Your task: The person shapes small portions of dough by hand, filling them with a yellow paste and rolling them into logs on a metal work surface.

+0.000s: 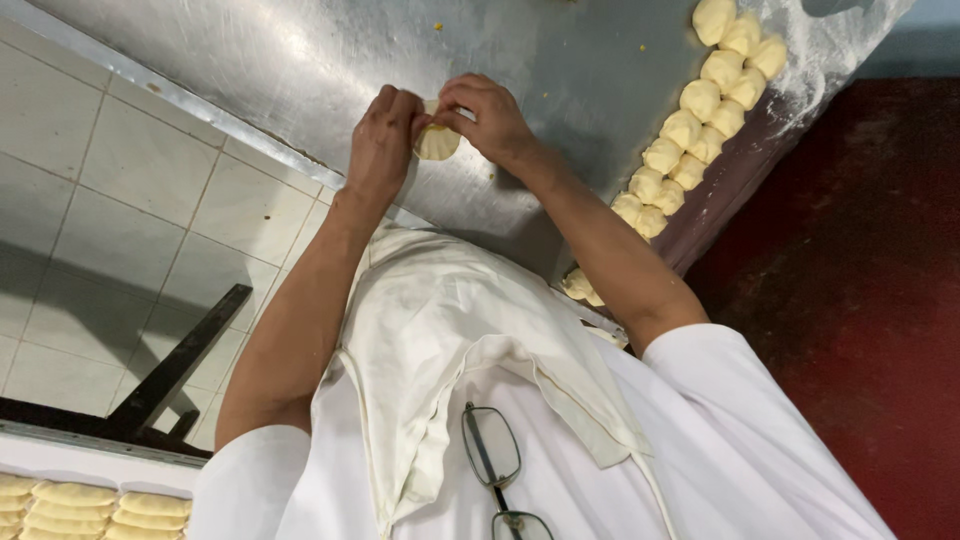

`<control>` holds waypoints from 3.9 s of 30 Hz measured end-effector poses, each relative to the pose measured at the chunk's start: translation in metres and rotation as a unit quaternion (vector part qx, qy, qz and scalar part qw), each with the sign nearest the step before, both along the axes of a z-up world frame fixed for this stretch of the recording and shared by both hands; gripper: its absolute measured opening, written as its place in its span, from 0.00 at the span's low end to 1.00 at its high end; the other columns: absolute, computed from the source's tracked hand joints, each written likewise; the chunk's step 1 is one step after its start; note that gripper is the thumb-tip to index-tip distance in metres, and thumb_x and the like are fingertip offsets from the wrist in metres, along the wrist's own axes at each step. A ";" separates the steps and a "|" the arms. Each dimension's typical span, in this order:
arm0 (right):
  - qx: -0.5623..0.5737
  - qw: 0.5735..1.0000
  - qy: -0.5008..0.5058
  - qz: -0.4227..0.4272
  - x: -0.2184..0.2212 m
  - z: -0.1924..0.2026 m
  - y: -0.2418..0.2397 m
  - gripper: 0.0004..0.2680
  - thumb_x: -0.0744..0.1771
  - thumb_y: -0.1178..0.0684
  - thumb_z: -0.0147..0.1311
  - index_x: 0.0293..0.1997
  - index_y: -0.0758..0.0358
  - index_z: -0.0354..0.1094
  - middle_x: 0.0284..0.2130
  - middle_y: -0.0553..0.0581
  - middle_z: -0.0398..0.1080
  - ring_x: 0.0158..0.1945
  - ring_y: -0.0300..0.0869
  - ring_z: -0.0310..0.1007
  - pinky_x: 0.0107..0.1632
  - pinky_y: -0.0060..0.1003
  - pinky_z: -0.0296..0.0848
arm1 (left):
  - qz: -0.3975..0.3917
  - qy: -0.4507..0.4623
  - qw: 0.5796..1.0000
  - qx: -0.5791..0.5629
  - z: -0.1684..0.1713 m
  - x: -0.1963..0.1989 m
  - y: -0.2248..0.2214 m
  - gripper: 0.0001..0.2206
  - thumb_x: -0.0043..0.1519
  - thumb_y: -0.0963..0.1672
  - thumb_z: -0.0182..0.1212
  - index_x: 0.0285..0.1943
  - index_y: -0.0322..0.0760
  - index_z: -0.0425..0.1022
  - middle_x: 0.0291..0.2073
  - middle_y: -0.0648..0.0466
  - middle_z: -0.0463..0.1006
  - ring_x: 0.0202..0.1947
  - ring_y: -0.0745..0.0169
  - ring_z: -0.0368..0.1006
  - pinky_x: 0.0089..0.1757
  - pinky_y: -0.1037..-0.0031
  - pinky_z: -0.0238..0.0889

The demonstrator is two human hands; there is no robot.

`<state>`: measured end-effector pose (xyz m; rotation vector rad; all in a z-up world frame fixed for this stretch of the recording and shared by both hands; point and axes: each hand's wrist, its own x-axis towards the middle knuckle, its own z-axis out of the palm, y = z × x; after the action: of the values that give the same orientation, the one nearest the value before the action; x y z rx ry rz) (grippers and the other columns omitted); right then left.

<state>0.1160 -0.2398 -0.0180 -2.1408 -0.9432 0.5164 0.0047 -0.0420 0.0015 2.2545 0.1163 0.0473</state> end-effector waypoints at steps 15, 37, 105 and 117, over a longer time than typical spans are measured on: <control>-0.018 0.984 -0.177 0.035 0.028 -0.011 0.007 0.09 0.66 0.50 0.67 0.50 0.56 0.78 0.43 0.50 0.71 0.48 0.45 0.70 0.53 0.42 0.69 | 0.014 -0.157 0.978 0.139 -0.015 0.017 0.009 0.07 0.65 0.42 0.66 0.50 0.37 0.77 0.46 0.49 0.74 0.44 0.48 0.70 0.44 0.61 0.66; -0.037 0.963 -0.252 0.083 0.020 0.004 0.011 0.16 0.63 0.49 0.71 0.54 0.56 0.73 0.46 0.51 0.69 0.51 0.45 0.67 0.58 0.45 0.64 | 0.013 -0.098 0.974 0.205 -0.012 0.012 -0.002 0.16 0.63 0.47 0.69 0.56 0.40 0.72 0.48 0.51 0.70 0.47 0.50 0.66 0.44 0.58 0.60; -0.037 0.979 -0.202 -0.012 -0.102 0.026 -0.017 0.19 0.64 0.56 0.69 0.60 0.61 0.70 0.51 0.53 0.72 0.57 0.48 0.69 0.63 0.45 0.66 | -0.073 -0.088 0.990 0.078 -0.005 -0.083 -0.009 0.21 0.66 0.42 0.67 0.67 0.34 0.67 0.56 0.46 0.72 0.57 0.43 0.67 0.58 0.57 0.63; -0.041 0.968 -0.242 -0.059 -0.161 0.026 0.010 0.18 0.67 0.60 0.64 0.64 0.63 0.65 0.63 0.58 0.65 0.70 0.51 0.62 0.73 0.48 0.62 | -0.058 -0.103 0.993 0.005 -0.007 -0.113 0.034 0.20 0.64 0.39 0.67 0.65 0.33 0.70 0.61 0.44 0.71 0.62 0.40 0.66 0.60 0.55 0.61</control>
<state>-0.0445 -0.2300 0.0084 -2.4354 -1.0545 -0.0362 -0.1087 -0.0085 -0.0056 2.2475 -0.1268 0.2180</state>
